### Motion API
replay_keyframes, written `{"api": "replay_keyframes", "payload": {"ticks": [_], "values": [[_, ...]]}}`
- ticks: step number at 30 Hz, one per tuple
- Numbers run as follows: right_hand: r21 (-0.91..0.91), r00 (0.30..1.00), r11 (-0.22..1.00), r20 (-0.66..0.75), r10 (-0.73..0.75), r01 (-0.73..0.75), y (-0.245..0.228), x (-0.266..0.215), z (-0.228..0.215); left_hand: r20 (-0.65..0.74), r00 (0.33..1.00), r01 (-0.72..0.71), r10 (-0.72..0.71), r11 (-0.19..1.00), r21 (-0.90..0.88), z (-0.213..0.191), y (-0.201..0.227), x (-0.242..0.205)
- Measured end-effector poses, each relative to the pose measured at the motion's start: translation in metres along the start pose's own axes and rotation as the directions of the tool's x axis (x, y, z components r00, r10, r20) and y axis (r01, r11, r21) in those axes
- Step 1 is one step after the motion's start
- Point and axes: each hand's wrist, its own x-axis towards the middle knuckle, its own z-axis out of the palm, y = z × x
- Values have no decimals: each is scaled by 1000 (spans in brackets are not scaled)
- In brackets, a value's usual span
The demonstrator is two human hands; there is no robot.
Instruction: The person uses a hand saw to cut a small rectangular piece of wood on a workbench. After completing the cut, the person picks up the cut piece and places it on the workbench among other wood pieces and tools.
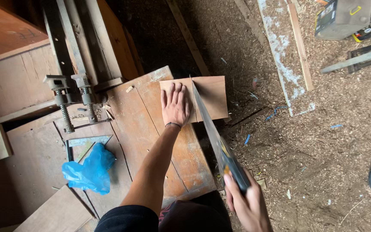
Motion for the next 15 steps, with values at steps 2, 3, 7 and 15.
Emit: {"api": "replay_keyframes", "payload": {"ticks": [2,3,7,15], "values": [[-17,999,1000,-46,14,-15,-34,-24,-3,-14,1000,-10,10,1000,14,0,2,3],[-25,998,999,-63,23,-25,-54,-26,3,-19,1000,-10,11,1000,25,0,0,2],[43,935,934,7,-354,354,-132,33,56,-17,1000,-24,24,999,28,3,-4,1],[-140,994,984,17,-107,108,-125,-7,12,3,999,53,-53,999,-9,6,-2,1]]}}
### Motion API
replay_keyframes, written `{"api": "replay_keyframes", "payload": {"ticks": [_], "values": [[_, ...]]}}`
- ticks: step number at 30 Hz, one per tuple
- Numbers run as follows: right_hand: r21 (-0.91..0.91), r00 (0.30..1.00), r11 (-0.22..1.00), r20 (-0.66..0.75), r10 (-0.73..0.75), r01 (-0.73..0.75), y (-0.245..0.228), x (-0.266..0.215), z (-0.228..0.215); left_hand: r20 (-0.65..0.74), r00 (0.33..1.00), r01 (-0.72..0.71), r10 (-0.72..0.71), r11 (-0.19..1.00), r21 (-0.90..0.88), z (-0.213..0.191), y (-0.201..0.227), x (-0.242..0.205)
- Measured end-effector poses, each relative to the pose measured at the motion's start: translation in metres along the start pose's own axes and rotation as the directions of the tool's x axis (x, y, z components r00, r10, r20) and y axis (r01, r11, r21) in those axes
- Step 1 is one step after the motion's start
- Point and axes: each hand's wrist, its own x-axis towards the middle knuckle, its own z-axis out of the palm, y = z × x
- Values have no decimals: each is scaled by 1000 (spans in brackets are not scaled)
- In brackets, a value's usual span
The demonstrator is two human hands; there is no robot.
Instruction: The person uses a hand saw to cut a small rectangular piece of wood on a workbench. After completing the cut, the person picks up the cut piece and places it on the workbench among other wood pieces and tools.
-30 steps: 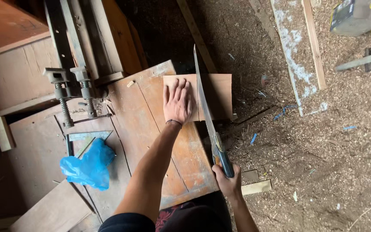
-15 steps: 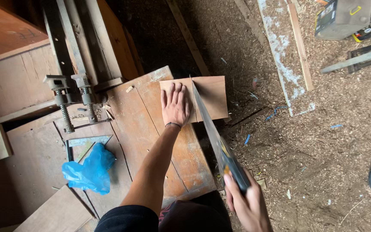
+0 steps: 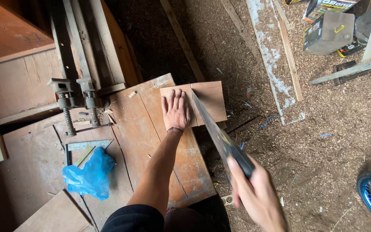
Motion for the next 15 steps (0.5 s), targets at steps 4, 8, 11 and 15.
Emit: {"api": "replay_keyframes", "payload": {"ticks": [4,8,11,15], "values": [[65,998,997,44,-50,47,9,21,15,-43,998,-35,36,999,32,5,-3,0],[26,989,989,27,-148,148,9,130,65,-54,998,-20,19,1000,-16,7,-2,2],[60,991,993,77,-109,105,20,124,48,-17,1000,-2,2,1000,-30,2,-4,1],[-41,998,999,62,14,-12,30,20,-21,-53,999,-14,13,1000,-28,3,-1,-1]]}}
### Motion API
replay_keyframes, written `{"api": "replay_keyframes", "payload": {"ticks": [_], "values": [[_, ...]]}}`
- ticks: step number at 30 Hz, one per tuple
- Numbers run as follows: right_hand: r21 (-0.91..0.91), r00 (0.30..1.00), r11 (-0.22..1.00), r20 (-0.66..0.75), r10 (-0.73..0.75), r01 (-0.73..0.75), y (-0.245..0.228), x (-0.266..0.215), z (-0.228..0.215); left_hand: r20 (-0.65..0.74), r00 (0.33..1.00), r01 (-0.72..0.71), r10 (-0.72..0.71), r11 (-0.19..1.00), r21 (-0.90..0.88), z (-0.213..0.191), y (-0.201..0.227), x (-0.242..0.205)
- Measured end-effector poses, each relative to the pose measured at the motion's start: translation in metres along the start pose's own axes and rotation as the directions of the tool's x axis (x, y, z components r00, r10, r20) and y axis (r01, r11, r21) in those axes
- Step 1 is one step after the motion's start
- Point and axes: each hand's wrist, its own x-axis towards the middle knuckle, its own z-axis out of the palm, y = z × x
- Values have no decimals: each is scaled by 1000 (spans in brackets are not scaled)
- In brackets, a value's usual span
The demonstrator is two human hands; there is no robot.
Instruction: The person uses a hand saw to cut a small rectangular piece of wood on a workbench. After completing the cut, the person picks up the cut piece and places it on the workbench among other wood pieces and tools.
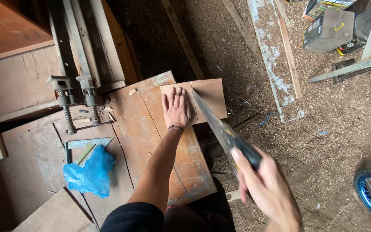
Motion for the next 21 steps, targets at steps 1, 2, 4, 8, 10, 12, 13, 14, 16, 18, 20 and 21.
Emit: {"api": "replay_keyframes", "payload": {"ticks": [1,2,4,8,10,12,13,14,16,18,20,21], "values": [[-37,1000,999,2,-10,10,-5,-7,-2,-12,1000,-11,11,1000,22,1,1,0],[-74,1000,997,5,-20,20,-12,-6,2,-23,999,-21,22,999,45,2,0,2],[57,981,980,39,-191,189,-35,31,30,-19,999,-26,28,998,60,4,-5,3],[146,973,962,-43,-225,229,-69,106,68,-9,1000,-1,1,1000,9,9,-4,0],[109,981,977,38,-190,185,-71,95,50,-21,1000,3,-3,1000,-1,6,-3,4],[-31,992,993,42,-115,116,-57,41,21,-25,1000,-12,11,1000,-20,4,-8,-3],[-87,1000,996,6,-5,5,-50,13,4,-28,1000,-15,14,1000,-23,6,-4,-3],[-80,1000,997,13,-6,7,-46,-2,-4,-31,999,-18,17,999,-27,6,0,-5],[-63,998,997,37,-42,44,-52,0,-1,-37,999,-25,24,1000,-11,1,-5,6],[47,966,966,20,-257,256,-63,42,28,15,1000,-18,18,1000,13,1,-9,1],[233,957,930,-16,-289,285,-68,91,57,9,1000,-24,24,1000,17,6,-1,-11],[193,969,951,6,-249,243,-72,103,60,-25,999,-24,25,999,29,5,-5,-2]]}}
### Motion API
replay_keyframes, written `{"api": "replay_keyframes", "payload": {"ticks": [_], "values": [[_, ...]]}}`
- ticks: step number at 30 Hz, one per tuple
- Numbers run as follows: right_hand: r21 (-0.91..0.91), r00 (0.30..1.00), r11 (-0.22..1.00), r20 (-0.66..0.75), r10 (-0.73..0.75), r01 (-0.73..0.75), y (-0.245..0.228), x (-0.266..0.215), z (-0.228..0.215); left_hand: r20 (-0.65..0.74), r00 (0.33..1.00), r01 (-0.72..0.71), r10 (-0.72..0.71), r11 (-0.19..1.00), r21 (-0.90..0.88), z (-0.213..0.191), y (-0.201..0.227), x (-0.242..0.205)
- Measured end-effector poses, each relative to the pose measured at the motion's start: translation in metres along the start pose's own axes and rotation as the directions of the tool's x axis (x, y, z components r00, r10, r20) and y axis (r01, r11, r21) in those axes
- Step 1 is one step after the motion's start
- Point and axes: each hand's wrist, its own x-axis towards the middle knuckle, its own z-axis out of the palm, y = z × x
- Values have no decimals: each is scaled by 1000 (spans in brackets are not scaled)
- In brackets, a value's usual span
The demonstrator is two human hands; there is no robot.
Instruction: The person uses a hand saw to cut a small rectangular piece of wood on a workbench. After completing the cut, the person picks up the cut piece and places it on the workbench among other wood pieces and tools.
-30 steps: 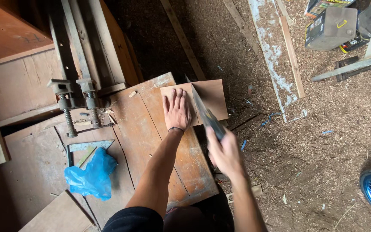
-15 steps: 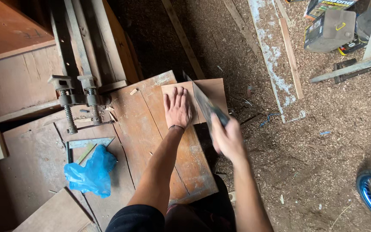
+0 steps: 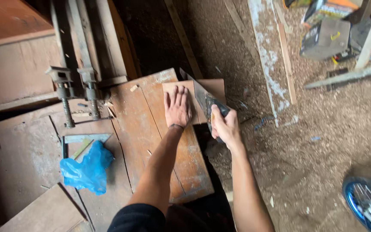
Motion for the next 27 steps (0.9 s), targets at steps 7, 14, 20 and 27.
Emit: {"api": "replay_keyframes", "payload": {"ticks": [7,14,20,27], "values": [[-262,942,905,-56,332,-335,-21,-89,-73,-4,1000,10,-10,999,-42,3,3,1],[-32,997,998,-52,53,-55,-28,13,19,1,1000,4,-4,997,-76,6,0,3],[-274,928,890,-32,372,-366,-49,-93,-56,-19,1000,8,-10,997,-81,2,-5,4],[-44,994,994,-23,102,-103,34,14,-17,-43,999,-1,-2,997,-74,6,-4,-1]]}}
